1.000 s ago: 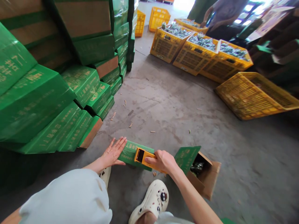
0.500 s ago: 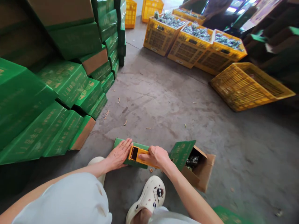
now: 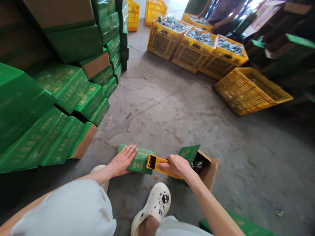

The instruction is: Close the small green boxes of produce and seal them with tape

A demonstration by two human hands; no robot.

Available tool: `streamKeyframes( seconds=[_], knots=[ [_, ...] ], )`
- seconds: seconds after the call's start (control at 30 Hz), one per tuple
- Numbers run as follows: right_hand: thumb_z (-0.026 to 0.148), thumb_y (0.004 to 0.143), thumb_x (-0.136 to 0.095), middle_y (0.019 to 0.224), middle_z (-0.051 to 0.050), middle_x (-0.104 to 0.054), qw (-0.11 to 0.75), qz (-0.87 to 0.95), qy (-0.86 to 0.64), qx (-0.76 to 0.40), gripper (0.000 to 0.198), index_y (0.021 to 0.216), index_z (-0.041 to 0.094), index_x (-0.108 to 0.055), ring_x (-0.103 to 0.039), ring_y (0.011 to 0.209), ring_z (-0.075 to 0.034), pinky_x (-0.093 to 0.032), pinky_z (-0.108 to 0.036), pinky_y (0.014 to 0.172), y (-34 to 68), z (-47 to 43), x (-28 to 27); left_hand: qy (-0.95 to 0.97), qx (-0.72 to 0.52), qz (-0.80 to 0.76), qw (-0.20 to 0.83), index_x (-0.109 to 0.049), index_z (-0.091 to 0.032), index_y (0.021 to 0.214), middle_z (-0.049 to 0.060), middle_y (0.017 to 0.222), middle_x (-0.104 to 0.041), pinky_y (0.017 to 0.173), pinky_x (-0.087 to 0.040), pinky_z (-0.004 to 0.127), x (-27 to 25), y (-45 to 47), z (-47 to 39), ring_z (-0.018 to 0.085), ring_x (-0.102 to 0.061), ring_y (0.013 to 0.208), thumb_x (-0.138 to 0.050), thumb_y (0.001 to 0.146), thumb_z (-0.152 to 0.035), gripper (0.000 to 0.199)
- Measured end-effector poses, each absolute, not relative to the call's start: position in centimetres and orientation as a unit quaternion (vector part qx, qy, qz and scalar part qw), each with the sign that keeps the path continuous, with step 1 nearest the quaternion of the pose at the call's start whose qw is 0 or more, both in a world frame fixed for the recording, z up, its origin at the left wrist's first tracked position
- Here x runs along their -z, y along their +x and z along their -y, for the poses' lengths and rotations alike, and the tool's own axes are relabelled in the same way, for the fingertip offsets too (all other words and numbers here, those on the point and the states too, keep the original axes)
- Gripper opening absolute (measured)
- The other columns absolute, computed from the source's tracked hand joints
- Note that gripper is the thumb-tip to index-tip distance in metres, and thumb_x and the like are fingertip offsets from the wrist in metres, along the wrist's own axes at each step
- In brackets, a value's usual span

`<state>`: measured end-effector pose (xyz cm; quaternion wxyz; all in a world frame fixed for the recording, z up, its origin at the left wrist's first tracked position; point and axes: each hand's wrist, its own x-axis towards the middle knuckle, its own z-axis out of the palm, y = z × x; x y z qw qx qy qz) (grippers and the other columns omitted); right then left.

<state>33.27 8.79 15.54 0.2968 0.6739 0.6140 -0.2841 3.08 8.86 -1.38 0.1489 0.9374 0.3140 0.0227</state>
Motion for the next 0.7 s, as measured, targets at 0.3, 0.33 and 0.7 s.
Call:
streamKeyframes(
  seconds=[0.3, 0.33, 0.7],
  knots=[
    [0.076, 0.086, -0.058, 0.102, -0.02, -0.079, 0.278, -0.599, 0.682, 0.313, 0.066, 0.103, 0.017, -0.08, -0.076, 0.093, -0.032, -0.049, -0.03, 0.067, 33.4, -9.0, -14.2, 0.937, 0.008, -0.314, 0.15, -0.015, -0.018, 0.168, 0.025, 0.17, -0.023, 0.128, -0.016, 0.059, 0.1, 2.8, -9.9, 0.044, -0.023, 0.157, -0.086, 0.067, -0.034, 0.124],
    [0.077, 0.087, -0.057, 0.103, -0.02, -0.079, 0.276, -0.6, 0.683, 0.311, 0.067, 0.104, 0.017, -0.08, -0.076, 0.095, -0.033, -0.05, -0.031, 0.069, 32.9, -9.0, -14.1, 0.938, 0.009, -0.314, 0.146, -0.017, -0.018, 0.167, 0.025, 0.169, -0.025, 0.128, -0.016, 0.059, -0.1, 2.3, -10.2, 0.044, -0.025, 0.156, -0.085, 0.068, -0.033, 0.122],
    [0.074, 0.088, -0.06, 0.11, -0.022, -0.078, 0.245, -0.626, 0.662, 0.332, 0.066, 0.119, 0.018, -0.078, -0.074, 0.108, -0.034, -0.054, -0.035, 0.083, 27.8, -12.5, -13.6, 0.95, 0.028, -0.289, 0.114, 0.001, -0.007, 0.167, 0.024, 0.174, -0.006, 0.13, -0.009, 0.052, -2.0, 1.0, -12.1, 0.038, 0.001, 0.162, -0.081, 0.076, -0.047, 0.129]
  ],
)
